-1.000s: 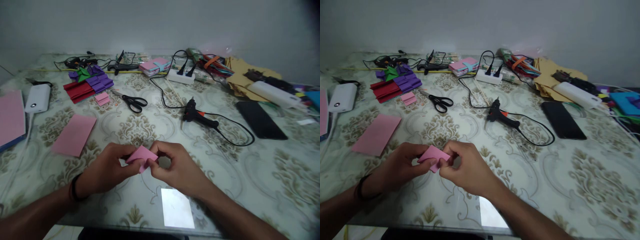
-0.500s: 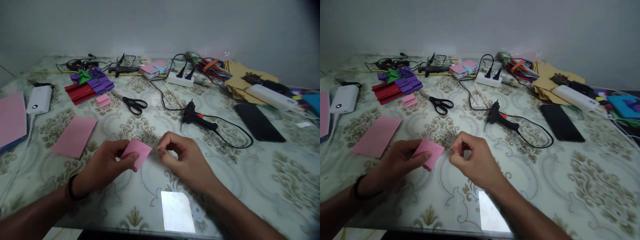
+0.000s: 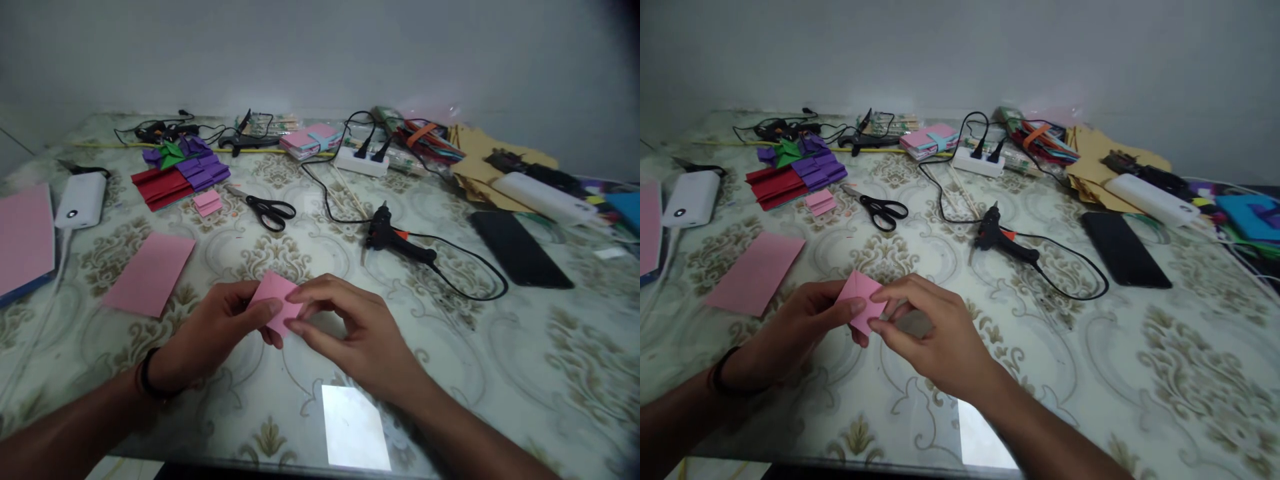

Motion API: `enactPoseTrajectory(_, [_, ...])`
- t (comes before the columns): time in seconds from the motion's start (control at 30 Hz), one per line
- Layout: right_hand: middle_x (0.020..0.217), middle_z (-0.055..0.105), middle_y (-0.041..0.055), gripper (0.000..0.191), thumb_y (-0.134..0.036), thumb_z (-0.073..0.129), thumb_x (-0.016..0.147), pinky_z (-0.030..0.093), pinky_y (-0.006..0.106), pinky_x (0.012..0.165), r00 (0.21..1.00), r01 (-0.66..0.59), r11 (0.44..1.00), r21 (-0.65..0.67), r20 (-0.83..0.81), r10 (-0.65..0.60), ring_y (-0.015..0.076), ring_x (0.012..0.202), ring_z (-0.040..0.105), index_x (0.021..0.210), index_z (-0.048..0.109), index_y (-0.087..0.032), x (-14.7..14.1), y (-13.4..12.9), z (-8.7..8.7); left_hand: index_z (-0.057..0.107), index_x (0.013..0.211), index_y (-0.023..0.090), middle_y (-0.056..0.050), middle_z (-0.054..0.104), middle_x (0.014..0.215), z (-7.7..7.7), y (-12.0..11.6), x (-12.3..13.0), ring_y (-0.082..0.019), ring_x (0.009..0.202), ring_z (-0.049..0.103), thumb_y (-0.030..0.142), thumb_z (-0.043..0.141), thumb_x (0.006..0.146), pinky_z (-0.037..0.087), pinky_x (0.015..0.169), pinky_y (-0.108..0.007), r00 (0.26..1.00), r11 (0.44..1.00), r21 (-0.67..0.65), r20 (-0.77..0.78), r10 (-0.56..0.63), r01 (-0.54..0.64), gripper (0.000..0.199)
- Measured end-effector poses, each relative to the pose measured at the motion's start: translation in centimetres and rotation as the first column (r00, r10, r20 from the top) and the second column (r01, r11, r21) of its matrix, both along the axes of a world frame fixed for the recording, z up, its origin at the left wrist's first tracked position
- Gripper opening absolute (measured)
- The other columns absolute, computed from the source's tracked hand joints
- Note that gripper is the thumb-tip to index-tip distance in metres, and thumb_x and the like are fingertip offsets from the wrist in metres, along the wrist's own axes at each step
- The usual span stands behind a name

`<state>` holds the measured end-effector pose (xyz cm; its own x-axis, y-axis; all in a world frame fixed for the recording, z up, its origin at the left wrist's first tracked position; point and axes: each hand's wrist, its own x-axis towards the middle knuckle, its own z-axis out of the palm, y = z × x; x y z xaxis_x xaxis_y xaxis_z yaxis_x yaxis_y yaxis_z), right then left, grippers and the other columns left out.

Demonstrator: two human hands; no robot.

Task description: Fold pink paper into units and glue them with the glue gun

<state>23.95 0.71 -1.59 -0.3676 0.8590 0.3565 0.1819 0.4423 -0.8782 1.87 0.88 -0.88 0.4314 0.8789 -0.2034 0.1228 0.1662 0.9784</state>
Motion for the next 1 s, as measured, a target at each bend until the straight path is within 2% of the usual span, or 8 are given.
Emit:
enactPoseTrajectory(0.1, [0.105, 0.076, 0.003, 0.021, -0.022, 0.079, 0.093, 0.062, 0.032, 0.08, 1.0, -0.01, 0.999, -0.048, -0.018, 0.009, 0.0157, 0.083, 0.072, 0.112, 0.073, -0.027, 0.1, 0.1, -0.1, 0.076, 0.09, 0.018, -0.002, 0.076, 0.077, -0.1, 0.0, 0.0, -0.017, 0.074, 0.072, 0.042, 0.062, 0.103, 0.056, 0.074, -0.029, 0.998, 1.0, -0.028, 0.055, -0.001, 0.003, 0.031])
enactPoseTrajectory(0.27, [0.113, 0.07, 0.0047, 0.037, -0.027, 0.087, 0.086, 0.062, 0.036, 0.085, 0.997, -0.06, 0.991, -0.124, -0.047, 0.054, 0.0195, 0.096, 0.071, 0.119, 0.069, -0.028, -0.1, 0.0, -0.3, 0.076, 0.091, 0.018, -0.003, 0.075, 0.08, -0.4, -0.1, 0.0, -0.016, 0.074, 0.07, 0.042, 0.059, 0.105, 0.058, 0.075, -0.029, 0.984, 0.995, -0.095, 0.174, 0.044, -0.028, 0.033])
enactPoseTrajectory(0.43, [0.114, 0.067, 0.0044, 0.037, -0.026, 0.084, 0.086, 0.061, 0.037, 0.088, 0.997, -0.056, 0.975, -0.216, -0.062, 0.043, 0.0216, 0.105, 0.069, 0.119, 0.067, -0.028, -0.2, -0.1, -0.4, 0.076, 0.095, 0.02, -0.004, 0.076, 0.088, -0.7, -0.5, -0.1, -0.017, 0.081, 0.071, 0.044, 0.061, 0.105, 0.06, 0.079, -0.029, 0.967, 0.985, -0.15, 0.225, 0.118, -0.085, 0.03])
enactPoseTrajectory(0.63, [0.118, 0.063, 0.0035, 0.04, -0.016, 0.074, 0.088, 0.06, 0.033, 0.09, 0.981, -0.128, 0.953, -0.276, -0.174, 0.081, 0.0186, 0.107, 0.067, 0.124, 0.063, -0.029, 0.1, 0.0, -0.4, 0.078, 0.096, 0.016, -0.007, 0.075, 0.089, -0.2, -0.1, -0.1, -0.021, 0.088, 0.071, 0.04, 0.04, 0.112, 0.058, 0.09, -0.035, 0.96, 0.997, -0.057, 0.279, -0.04, 0.058, 0.047])
enactPoseTrajectory(0.73, [0.118, 0.062, 0.0035, 0.039, -0.017, 0.073, 0.089, 0.058, 0.032, 0.09, 0.975, -0.144, 0.933, -0.329, -0.207, 0.077, 0.0187, 0.109, 0.066, 0.125, 0.062, -0.028, 0.3, 0.2, -0.3, 0.072, 0.124, 0.022, -0.007, 0.077, 0.108, -0.3, 0.0, -0.3, -0.02, 0.096, 0.071, 0.032, 0.052, 0.107, 0.057, 0.092, -0.035, 0.948, 0.998, -0.054, 0.314, 0.054, -0.039, 0.028])
enactPoseTrajectory(0.83, [0.119, 0.062, 0.004, 0.036, -0.021, 0.075, 0.091, 0.057, 0.032, 0.088, 0.971, -0.151, 0.915, -0.374, -0.23, 0.066, 0.0196, 0.111, 0.063, 0.124, 0.063, -0.028, 0.5, 0.3, -0.3, 0.058, 0.145, 0.032, -0.006, 0.074, 0.129, -0.2, 0.0, -0.5, -0.022, 0.114, 0.07, 0.02, 0.066, 0.098, 0.056, 0.097, -0.034, 0.939, 0.992, -0.045, 0.32, 0.124, -0.116, 0.049])
enactPoseTrajectory(0.9, [0.119, 0.062, 0.0041, 0.034, -0.024, 0.075, 0.091, 0.056, 0.033, 0.09, 0.964, -0.17, 0.907, -0.386, -0.254, 0.073, 0.0201, 0.112, 0.062, 0.124, 0.064, -0.028, 0.5, 0.4, -0.3, 0.062, 0.141, 0.03, -0.006, 0.074, 0.132, 0.0, 0.0, -0.5, -0.025, 0.122, 0.069, 0.02, 0.07, 0.097, 0.055, 0.1, -0.035, 0.948, 0.994, 0.01, 0.301, 0.1, -0.109, 0.045])
enactPoseTrajectory(1.0, [0.118, 0.062, 0.0041, 0.035, -0.024, 0.075, 0.092, 0.055, 0.035, 0.09, 0.958, -0.191, 0.9, -0.392, -0.272, 0.085, 0.0209, 0.112, 0.061, 0.124, 0.063, -0.029, 0.4, 0.5, -0.4, 0.07, 0.13, 0.025, -0.007, 0.076, 0.129, 0.4, 0.1, -0.3, -0.024, 0.122, 0.07, 0.022, 0.069, 0.099, 0.055, 0.104, -0.034, 0.961, 0.992, 0.092, 0.27, 0.059, -0.087, 0.031])
